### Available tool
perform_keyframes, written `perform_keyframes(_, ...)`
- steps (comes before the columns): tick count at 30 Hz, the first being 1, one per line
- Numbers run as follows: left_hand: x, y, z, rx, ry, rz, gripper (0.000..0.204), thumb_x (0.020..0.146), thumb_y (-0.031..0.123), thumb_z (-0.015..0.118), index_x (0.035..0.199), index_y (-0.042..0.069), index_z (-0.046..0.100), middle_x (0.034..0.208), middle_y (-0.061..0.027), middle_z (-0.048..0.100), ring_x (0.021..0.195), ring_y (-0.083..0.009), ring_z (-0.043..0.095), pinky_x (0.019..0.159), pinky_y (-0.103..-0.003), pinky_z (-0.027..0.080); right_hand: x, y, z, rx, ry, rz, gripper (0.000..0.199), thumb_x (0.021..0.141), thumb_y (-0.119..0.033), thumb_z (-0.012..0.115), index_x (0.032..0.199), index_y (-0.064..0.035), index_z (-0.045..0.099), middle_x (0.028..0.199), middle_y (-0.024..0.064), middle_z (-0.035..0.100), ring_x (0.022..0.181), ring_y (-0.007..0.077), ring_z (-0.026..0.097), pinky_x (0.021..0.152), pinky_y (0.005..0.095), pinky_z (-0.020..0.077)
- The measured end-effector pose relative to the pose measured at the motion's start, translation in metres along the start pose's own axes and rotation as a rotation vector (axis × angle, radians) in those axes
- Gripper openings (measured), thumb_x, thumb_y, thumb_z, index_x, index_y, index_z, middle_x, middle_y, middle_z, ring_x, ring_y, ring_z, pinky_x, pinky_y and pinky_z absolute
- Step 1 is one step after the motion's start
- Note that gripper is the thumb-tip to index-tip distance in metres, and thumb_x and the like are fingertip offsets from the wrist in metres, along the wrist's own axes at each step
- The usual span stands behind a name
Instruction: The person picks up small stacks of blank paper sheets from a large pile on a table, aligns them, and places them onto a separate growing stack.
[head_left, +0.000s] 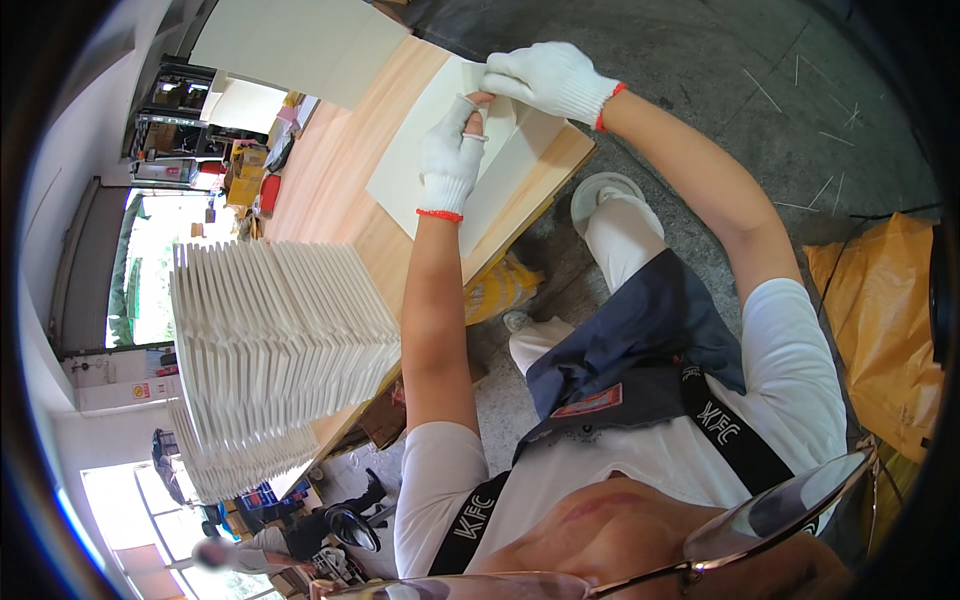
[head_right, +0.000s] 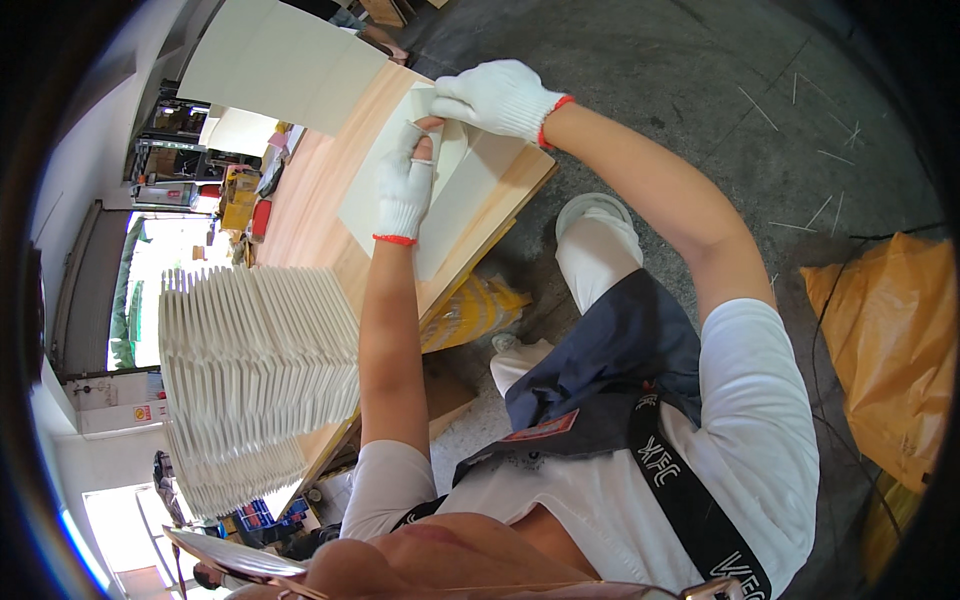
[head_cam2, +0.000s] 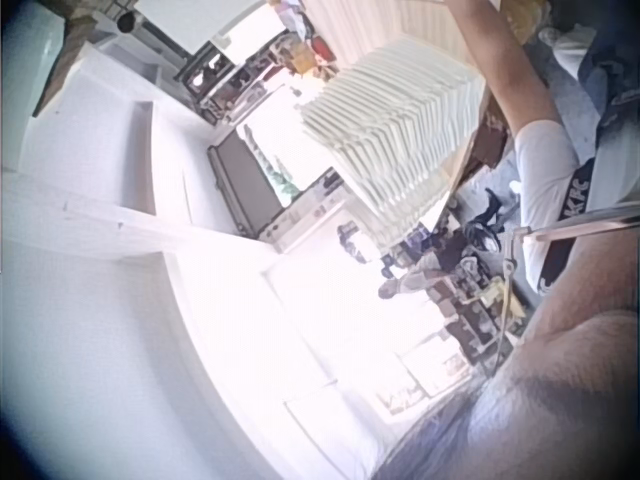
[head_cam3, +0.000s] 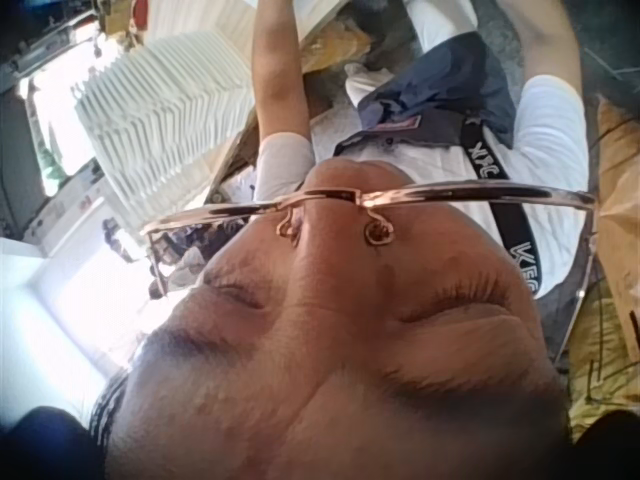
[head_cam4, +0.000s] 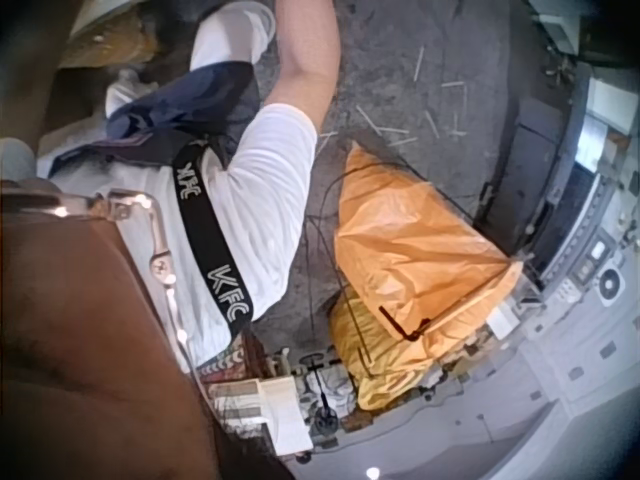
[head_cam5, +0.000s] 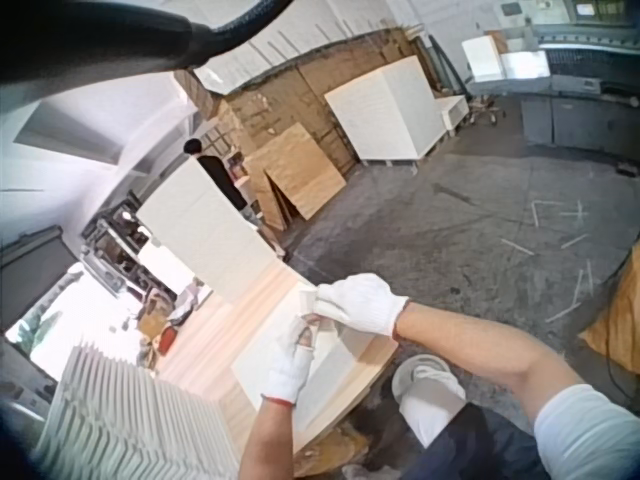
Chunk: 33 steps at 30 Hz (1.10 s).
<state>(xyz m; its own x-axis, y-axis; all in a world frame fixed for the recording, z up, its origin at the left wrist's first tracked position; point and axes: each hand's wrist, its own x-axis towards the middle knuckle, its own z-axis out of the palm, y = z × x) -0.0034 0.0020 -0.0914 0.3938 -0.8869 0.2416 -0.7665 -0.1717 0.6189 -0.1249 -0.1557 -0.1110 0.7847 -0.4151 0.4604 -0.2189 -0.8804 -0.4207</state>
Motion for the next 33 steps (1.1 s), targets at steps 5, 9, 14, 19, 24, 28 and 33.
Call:
perform_keyframes(5, 0.003, -0.013, 0.003, 0.037, 0.021, 0.058, 0.029, 0.088, 0.022, 0.065, 0.117, 0.020, 0.064, 0.079, -0.0088, 0.064, 0.067, -0.0196, 0.060, 0.067, -0.032, 0.049, -0.002, -0.001, 0.018, 0.438, 0.068, 0.244, 0.037, 0.098, -0.046, 0.041, 0.101, -0.0140, 0.059, 0.095, 0.0131, 0.063, 0.090, 0.0345, 0.061, 0.077, 0.0427, 0.0462)
perform_keyframes(9, 0.003, -0.016, 0.008, 0.011, 0.020, 0.064, 0.032, 0.083, 0.015, 0.072, 0.114, 0.013, 0.064, 0.077, 0.0014, 0.051, 0.062, -0.0074, 0.043, 0.059, -0.025, 0.040, -0.005, 0.000, 0.032, 0.448, 0.190, 0.233, 0.040, 0.096, -0.047, 0.039, 0.098, -0.0126, 0.060, 0.090, 0.0150, 0.064, 0.088, 0.0367, 0.060, 0.076, 0.0436, 0.0456)
perform_keyframes(14, 0.002, -0.006, 0.002, 0.099, -0.014, -0.037, 0.040, 0.079, 0.019, 0.074, 0.117, 0.021, 0.065, 0.090, -0.0050, 0.061, 0.068, -0.0148, 0.055, 0.066, -0.029, 0.047, -0.008, 0.001, 0.032, 0.469, 0.214, 0.232, 0.039, 0.096, -0.046, 0.040, 0.096, -0.0122, 0.059, 0.088, 0.0158, 0.062, 0.088, 0.0364, 0.061, 0.075, 0.0442, 0.0453)
perform_keyframes(19, -0.003, 0.003, 0.005, 0.266, 0.048, 0.223, 0.049, 0.080, 0.019, 0.069, 0.128, 0.028, 0.060, 0.102, -0.0097, 0.068, 0.082, -0.0247, 0.066, 0.077, -0.035, 0.053, -0.019, 0.019, 0.018, 0.143, 0.289, 0.047, 0.042, 0.096, -0.049, 0.041, 0.097, -0.0114, 0.060, 0.088, 0.0153, 0.064, 0.084, 0.0372, 0.062, 0.073, 0.0463, 0.0469)
perform_keyframes(24, -0.007, 0.009, 0.003, 0.296, 0.052, 0.178, 0.051, 0.084, 0.020, 0.061, 0.134, 0.030, 0.055, 0.109, -0.0084, 0.067, 0.092, -0.0294, 0.066, 0.082, -0.038, 0.054, -0.027, 0.017, -0.007, 0.019, -0.128, 0.266, 0.051, 0.090, -0.058, 0.046, 0.092, -0.0107, 0.064, 0.084, 0.0146, 0.068, 0.082, 0.0347, 0.066, 0.073, 0.0448, 0.0497)
perform_keyframes(28, -0.001, 0.015, 0.002, 0.309, -0.041, 0.165, 0.047, 0.084, 0.015, 0.062, 0.131, 0.022, 0.059, 0.110, -0.0157, 0.067, 0.100, -0.0317, 0.065, 0.090, -0.037, 0.051, -0.027, 0.025, 0.005, -0.074, -0.048, 0.076, 0.043, 0.089, -0.055, 0.051, 0.092, -0.0146, 0.067, 0.081, 0.0129, 0.067, 0.080, 0.0319, 0.066, 0.070, 0.0453, 0.0509)
perform_keyframes(33, 0.018, -0.004, 0.009, 0.456, -0.002, 0.125, 0.038, 0.085, 0.025, 0.062, 0.124, 0.026, 0.062, 0.115, -0.0044, 0.064, 0.100, -0.0292, 0.062, 0.086, -0.040, 0.051, -0.020, 0.020, 0.000, -0.203, 0.038, -0.116, 0.036, 0.091, -0.050, 0.053, 0.096, -0.0171, 0.067, 0.077, 0.0107, 0.065, 0.075, 0.0303, 0.065, 0.068, 0.0436, 0.0511)
